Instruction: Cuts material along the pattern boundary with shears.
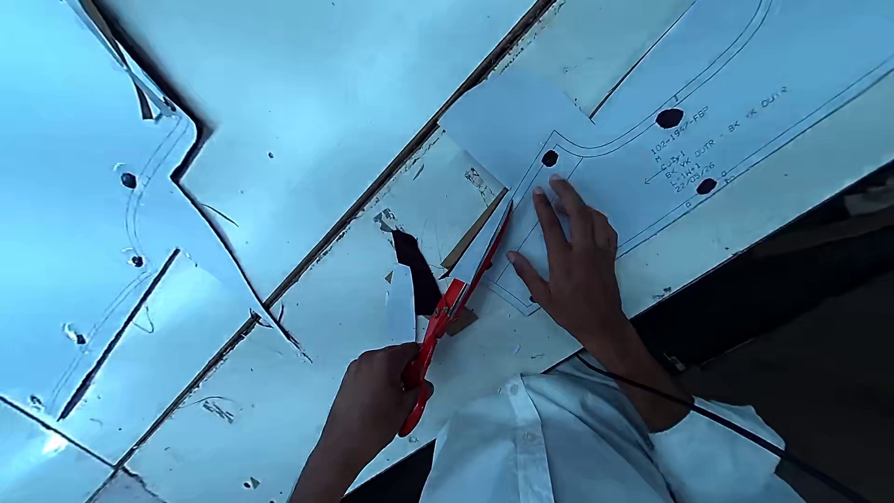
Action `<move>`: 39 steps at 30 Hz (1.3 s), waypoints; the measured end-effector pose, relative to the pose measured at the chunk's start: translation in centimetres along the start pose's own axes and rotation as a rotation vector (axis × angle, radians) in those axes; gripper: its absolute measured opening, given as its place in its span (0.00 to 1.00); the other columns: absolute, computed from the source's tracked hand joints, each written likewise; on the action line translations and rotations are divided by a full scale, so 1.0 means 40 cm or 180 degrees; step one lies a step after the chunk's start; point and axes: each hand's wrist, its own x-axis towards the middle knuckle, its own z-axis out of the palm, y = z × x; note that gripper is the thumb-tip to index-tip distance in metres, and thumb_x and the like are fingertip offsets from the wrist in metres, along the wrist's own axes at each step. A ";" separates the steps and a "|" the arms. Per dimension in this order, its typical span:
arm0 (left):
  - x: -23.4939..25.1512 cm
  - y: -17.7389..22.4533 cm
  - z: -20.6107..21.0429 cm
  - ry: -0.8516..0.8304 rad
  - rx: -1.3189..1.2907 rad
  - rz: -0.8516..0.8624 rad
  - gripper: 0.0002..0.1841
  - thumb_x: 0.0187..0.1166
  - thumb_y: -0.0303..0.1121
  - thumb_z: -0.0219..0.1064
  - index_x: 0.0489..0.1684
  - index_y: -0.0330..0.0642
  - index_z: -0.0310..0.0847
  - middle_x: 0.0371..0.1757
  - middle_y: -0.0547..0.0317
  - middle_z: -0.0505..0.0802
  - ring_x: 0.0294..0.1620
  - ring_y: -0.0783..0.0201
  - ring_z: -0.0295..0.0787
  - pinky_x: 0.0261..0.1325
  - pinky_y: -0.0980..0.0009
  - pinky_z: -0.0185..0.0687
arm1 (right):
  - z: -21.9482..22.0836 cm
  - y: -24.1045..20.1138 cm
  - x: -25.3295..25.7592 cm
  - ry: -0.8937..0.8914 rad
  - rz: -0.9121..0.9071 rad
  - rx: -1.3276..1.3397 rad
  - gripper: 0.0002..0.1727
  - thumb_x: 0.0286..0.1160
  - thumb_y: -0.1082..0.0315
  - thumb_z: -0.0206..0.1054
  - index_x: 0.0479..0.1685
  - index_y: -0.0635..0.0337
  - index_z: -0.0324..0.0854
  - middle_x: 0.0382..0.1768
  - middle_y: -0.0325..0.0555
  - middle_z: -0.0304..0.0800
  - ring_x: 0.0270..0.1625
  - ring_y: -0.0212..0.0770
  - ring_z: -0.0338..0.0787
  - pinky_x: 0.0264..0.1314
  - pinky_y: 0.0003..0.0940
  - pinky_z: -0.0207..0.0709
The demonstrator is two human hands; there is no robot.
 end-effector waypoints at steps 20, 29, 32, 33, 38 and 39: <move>0.009 0.014 0.000 0.0141 -0.0039 0.0083 0.11 0.61 0.28 0.78 0.41 0.46 0.93 0.28 0.63 0.94 0.24 0.64 0.89 0.31 0.60 0.87 | 0.031 0.014 0.000 0.0009 -0.0106 -0.0337 0.41 0.85 0.39 0.49 0.95 0.46 0.53 0.95 0.43 0.49 0.97 0.52 0.44 0.93 0.63 0.28; 0.020 0.025 -0.011 0.0061 0.0106 0.0105 0.11 0.63 0.30 0.78 0.43 0.48 0.92 0.31 0.63 0.94 0.27 0.64 0.90 0.34 0.60 0.88 | 0.035 0.014 -0.002 0.0089 -0.0137 -0.0309 0.41 0.85 0.39 0.49 0.95 0.48 0.54 0.95 0.41 0.50 0.97 0.51 0.44 0.93 0.63 0.28; 0.018 0.029 -0.009 0.0107 0.0146 0.0142 0.11 0.62 0.29 0.79 0.42 0.47 0.93 0.30 0.62 0.94 0.27 0.62 0.91 0.34 0.58 0.88 | 0.033 0.014 -0.001 0.0100 -0.0142 -0.0305 0.39 0.85 0.40 0.50 0.94 0.47 0.57 0.95 0.43 0.52 0.96 0.52 0.46 0.92 0.63 0.29; 0.018 0.032 -0.011 0.0108 0.0161 0.0127 0.10 0.62 0.29 0.79 0.41 0.46 0.92 0.30 0.61 0.94 0.27 0.62 0.90 0.34 0.58 0.88 | 0.033 0.013 -0.001 0.0090 -0.0129 -0.0302 0.39 0.85 0.40 0.50 0.94 0.47 0.57 0.95 0.42 0.52 0.96 0.52 0.46 0.93 0.62 0.28; 0.016 0.037 -0.015 0.0136 0.0138 0.0101 0.10 0.61 0.28 0.79 0.39 0.46 0.92 0.28 0.62 0.93 0.25 0.64 0.89 0.32 0.59 0.86 | 0.036 0.016 -0.002 0.0136 -0.0149 -0.0299 0.39 0.85 0.39 0.50 0.93 0.46 0.59 0.94 0.42 0.53 0.96 0.51 0.47 0.93 0.61 0.29; 0.016 0.035 -0.012 0.0171 0.0112 0.0128 0.09 0.61 0.28 0.79 0.38 0.46 0.92 0.28 0.63 0.93 0.25 0.65 0.89 0.31 0.60 0.85 | 0.036 0.016 -0.002 0.0125 -0.0144 -0.0293 0.39 0.85 0.39 0.49 0.93 0.46 0.59 0.94 0.42 0.53 0.96 0.51 0.47 0.93 0.61 0.29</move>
